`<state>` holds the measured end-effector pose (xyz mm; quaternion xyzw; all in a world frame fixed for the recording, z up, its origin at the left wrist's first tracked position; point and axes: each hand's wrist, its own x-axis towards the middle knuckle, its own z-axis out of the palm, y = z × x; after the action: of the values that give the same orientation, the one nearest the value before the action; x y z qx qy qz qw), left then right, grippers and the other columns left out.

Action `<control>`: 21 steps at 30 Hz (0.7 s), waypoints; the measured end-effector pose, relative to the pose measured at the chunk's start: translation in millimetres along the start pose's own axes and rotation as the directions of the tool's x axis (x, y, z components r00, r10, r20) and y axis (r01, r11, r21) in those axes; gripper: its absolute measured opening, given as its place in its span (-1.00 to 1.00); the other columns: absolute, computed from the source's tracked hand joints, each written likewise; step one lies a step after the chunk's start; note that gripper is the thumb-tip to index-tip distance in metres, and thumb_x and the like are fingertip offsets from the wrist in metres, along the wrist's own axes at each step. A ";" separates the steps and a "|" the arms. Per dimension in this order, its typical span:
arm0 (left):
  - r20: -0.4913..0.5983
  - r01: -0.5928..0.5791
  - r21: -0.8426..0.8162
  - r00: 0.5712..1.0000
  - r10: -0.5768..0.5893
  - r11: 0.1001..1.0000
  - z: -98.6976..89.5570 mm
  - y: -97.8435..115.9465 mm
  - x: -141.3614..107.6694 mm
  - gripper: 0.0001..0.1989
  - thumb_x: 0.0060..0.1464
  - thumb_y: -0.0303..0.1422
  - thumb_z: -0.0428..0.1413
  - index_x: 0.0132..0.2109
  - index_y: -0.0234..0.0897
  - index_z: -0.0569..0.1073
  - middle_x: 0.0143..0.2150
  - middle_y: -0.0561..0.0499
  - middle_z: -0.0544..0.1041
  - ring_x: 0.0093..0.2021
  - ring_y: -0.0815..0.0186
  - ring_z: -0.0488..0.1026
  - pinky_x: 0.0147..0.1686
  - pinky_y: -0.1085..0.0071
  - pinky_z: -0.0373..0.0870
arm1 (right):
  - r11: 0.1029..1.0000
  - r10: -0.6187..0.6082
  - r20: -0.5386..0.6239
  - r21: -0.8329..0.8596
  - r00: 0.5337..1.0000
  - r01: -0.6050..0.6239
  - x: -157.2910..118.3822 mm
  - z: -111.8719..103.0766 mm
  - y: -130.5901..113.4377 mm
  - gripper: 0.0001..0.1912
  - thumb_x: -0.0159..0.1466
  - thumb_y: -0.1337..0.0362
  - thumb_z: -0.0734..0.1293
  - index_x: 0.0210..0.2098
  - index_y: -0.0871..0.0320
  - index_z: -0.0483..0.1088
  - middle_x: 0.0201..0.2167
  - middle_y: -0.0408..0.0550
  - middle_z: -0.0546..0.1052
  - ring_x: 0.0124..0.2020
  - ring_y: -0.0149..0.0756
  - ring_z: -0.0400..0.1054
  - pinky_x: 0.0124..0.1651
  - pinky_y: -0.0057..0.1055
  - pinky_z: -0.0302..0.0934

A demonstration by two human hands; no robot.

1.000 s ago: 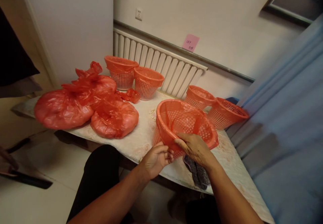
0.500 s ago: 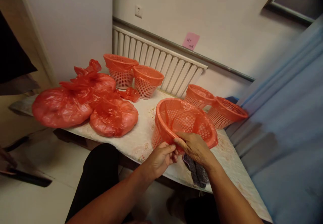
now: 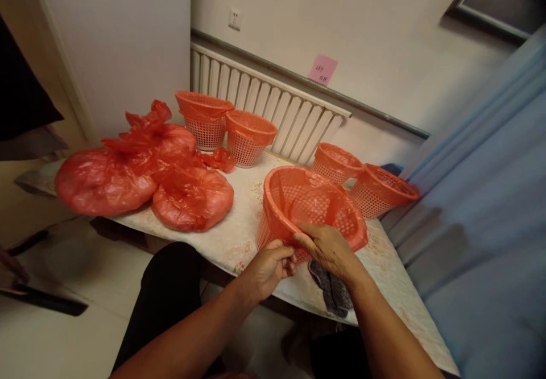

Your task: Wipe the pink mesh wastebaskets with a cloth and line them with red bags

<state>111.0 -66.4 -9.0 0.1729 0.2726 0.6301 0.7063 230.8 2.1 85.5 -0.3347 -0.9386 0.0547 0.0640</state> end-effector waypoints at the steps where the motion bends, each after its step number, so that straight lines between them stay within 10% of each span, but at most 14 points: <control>1: 0.002 0.001 -0.002 1.000 -0.001 1.000 -0.4 -0.2 -0.6 -0.84 -0.15 -0.50 0.18 -0.44 -0.30 0.32 -0.55 0.11 0.39 -0.56 0.48 0.30 -0.47 0.47 0.19 | 1.000 -0.001 -0.003 -0.003 1.000 0.001 0.0 -0.1 -0.1 -0.57 0.38 0.00 0.07 -0.38 0.13 0.36 -0.50 -0.12 0.45 -0.46 -0.37 0.31 -0.36 -0.48 0.00; 21: 0.011 -0.012 0.044 1.000 0.012 0.999 7.1 -9.4 2.7 -0.83 -0.14 -0.40 0.23 -0.43 -0.28 0.36 -0.57 0.10 0.40 -0.61 0.45 0.28 -0.52 0.47 0.17 | 1.000 -0.016 -0.003 -0.014 1.000 0.016 -0.3 -1.9 -1.5 -0.55 0.38 -0.01 0.06 -0.36 0.13 0.40 -0.49 -0.11 0.46 -0.47 -0.38 0.28 -0.38 -0.47 -0.03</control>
<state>122.9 -64.4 -9.3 0.1935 0.2814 0.6271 0.7000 230.5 0.9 87.5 -0.3276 -0.9415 0.0473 0.0638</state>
